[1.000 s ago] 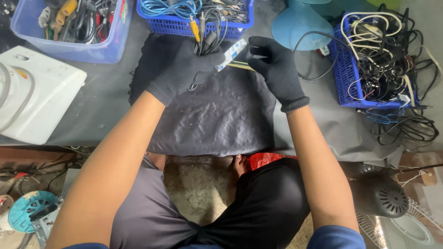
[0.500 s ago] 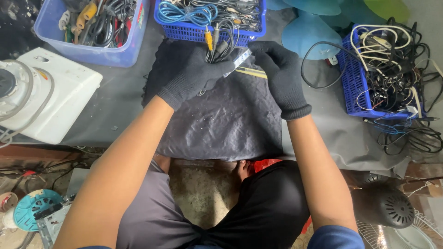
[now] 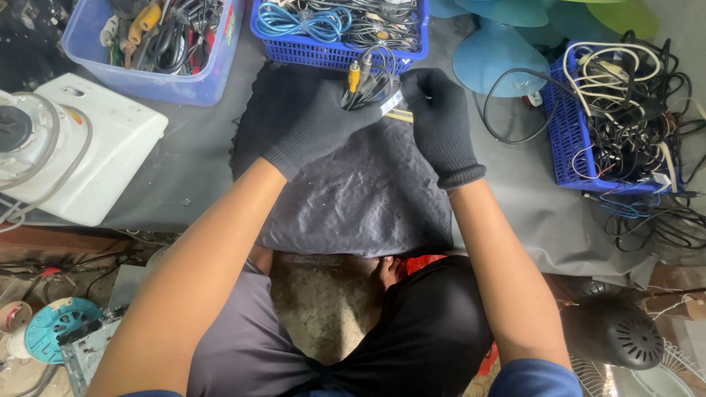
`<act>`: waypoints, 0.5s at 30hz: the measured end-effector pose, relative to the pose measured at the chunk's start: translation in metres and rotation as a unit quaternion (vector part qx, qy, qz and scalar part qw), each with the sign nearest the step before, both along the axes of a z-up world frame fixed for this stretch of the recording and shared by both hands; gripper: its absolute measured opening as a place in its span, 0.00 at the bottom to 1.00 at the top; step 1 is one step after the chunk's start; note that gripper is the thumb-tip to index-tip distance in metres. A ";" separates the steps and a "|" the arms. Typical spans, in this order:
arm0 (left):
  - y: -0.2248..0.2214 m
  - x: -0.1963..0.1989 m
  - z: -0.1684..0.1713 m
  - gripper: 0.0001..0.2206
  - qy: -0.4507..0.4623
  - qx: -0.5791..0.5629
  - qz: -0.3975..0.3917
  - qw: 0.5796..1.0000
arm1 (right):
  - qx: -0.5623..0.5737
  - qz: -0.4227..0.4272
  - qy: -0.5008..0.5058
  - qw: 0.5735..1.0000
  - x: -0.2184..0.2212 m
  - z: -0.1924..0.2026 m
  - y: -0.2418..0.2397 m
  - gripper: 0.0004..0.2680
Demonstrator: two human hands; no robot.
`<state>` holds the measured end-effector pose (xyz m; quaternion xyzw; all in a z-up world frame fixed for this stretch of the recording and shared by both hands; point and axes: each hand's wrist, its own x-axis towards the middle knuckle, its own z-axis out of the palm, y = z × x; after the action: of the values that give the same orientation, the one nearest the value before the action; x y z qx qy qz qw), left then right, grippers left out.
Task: Connecting electrical wires to a power plug by stripping, twisting, and securing them.
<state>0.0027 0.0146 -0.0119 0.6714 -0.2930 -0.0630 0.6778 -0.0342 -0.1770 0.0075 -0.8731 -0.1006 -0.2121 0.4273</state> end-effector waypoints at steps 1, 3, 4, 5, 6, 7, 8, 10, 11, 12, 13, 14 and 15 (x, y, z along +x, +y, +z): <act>-0.002 -0.001 -0.002 0.09 -0.001 0.000 0.003 1.000 | 0.000 0.003 -0.001 1.000 0.002 -0.002 0.000 0.06; -0.009 -0.002 -0.005 0.13 -0.008 0.008 0.047 0.999 | 0.000 -0.010 -0.028 1.000 0.005 -0.006 -0.001 0.06; -0.010 -0.003 -0.003 0.13 -0.008 0.008 0.046 0.999 | 0.000 -0.010 -0.028 1.000 0.005 -0.006 0.000 0.06; -0.011 -0.005 -0.002 0.06 -0.023 0.021 0.073 0.997 | -0.019 -0.018 -0.037 0.999 0.006 -0.007 0.002 0.06; -0.011 -0.007 0.000 0.04 -0.037 0.034 0.099 0.994 | -0.038 -0.025 -0.045 0.998 0.007 -0.008 0.004 0.07; -0.014 -0.003 -0.005 0.04 -0.037 0.034 0.101 0.994 | -0.038 -0.024 -0.045 0.998 0.006 -0.007 0.005 0.07; -0.016 0.000 -0.010 0.05 -0.016 0.022 0.114 0.993 | -0.054 -0.021 -0.060 0.997 0.005 -0.007 0.006 0.06; -0.020 0.002 -0.012 0.07 0.005 0.009 0.125 0.992 | -0.071 -0.021 -0.075 0.994 0.002 -0.006 0.009 0.05; -0.019 0.000 -0.008 0.06 0.001 0.010 0.140 0.990 | -0.066 -0.006 -0.069 0.995 0.001 -0.005 0.011 0.06; -0.018 -0.002 -0.004 0.05 -0.003 0.011 0.155 0.988 | -0.061 0.009 -0.063 0.996 0.000 -0.004 0.013 0.07; -0.018 -0.003 -0.003 0.05 -0.003 0.011 0.155 0.988 | -0.060 0.009 -0.063 0.996 0.000 -0.004 0.013 0.07; -0.018 -0.004 -0.002 0.05 0.005 0.023 0.172 0.985 | -0.048 0.022 -0.049 0.997 0.000 -0.004 0.014 0.06; -0.019 -0.004 -0.001 0.06 0.012 0.036 0.189 0.981 | -0.036 0.034 -0.034 0.998 0.000 -0.003 0.015 0.06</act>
<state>-0.0016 -0.0040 -0.0131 0.7376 -0.1501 0.0478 0.6566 -0.0338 -0.1622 0.0045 -0.8762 -0.1521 -0.2235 0.3990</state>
